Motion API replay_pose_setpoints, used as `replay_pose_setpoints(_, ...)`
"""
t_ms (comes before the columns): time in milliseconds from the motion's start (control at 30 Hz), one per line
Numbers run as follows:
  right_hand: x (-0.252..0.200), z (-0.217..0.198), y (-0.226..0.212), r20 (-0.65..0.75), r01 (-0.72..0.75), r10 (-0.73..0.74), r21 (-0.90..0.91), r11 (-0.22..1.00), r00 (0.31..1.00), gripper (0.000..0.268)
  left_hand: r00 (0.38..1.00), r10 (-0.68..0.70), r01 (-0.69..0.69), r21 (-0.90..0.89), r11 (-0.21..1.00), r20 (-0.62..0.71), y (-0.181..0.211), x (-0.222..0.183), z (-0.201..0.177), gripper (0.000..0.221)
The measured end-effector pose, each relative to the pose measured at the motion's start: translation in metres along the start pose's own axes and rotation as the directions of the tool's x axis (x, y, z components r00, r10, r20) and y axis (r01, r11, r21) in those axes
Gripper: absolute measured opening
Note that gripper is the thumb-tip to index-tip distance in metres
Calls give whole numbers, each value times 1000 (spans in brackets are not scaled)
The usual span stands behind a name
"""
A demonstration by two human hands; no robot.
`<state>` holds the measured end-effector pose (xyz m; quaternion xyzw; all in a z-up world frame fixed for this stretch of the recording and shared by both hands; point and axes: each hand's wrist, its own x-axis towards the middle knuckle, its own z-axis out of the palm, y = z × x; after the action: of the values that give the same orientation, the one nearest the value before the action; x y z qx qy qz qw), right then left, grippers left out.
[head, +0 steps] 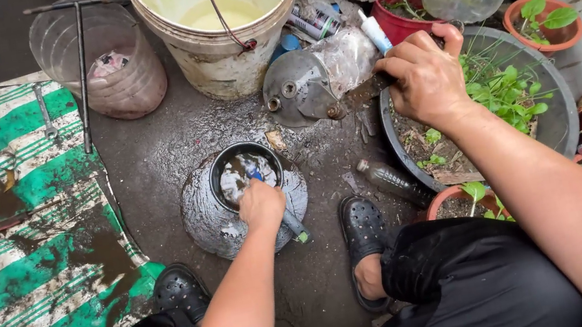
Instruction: The person is using a brush and a metal scraper to clean the interior of a motorcycle brake drum.
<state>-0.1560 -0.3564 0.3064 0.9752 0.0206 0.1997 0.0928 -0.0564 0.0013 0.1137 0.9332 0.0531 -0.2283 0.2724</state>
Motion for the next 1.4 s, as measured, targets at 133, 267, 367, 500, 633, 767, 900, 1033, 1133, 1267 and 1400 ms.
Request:
replay_pose_setpoints(133,0,6,1,15,-49,48,53,997,999,36,999,55,-55,71,996,5,-5,15,-6,71)
replay_pose_setpoints(267,-1,33,-18,158,-198,177,130,972,971,36,962,-27,86,-208,974,272,20,-14,-31,60)
replay_pose_setpoints(367,5,43,-41,339,-347,282,148,926,897,33,764,65,485,-637,600,642,71,-65,-43,81)
replay_pose_setpoints(500,14,39,-76,448,-391,285,162,906,847,36,699,307,690,-722,-49,646,134,-83,-10,133)
replay_pose_setpoints(633,22,-7,-129,567,-417,252,181,891,784,42,848,-21,477,-781,-402,529,157,-13,70,60)
replay_pose_setpoints(767,18,-17,-150,764,-417,107,223,881,636,58,868,-38,437,-796,-419,496,126,11,50,26)
replay_pose_setpoints(900,75,-133,-149,849,-512,19,301,805,528,60,894,-72,447,-880,159,442,60,40,-9,29)
replay_pose_setpoints(1033,54,-55,-96,888,-598,30,284,750,459,47,895,22,373,-774,512,446,14,48,-100,40)
replay_pose_setpoints(1133,25,61,-67,922,-571,0,240,785,387,40,855,54,319,-605,729,515,3,41,-149,31)
replay_pose_setpoints(1267,-18,212,-77,922,-431,22,160,888,387,27,724,147,353,-546,760,673,-28,54,-151,24)
replay_pose_setpoints(1400,-7,277,-120,810,-486,76,271,831,581,25,613,218,414,-544,730,759,-72,75,-136,26)
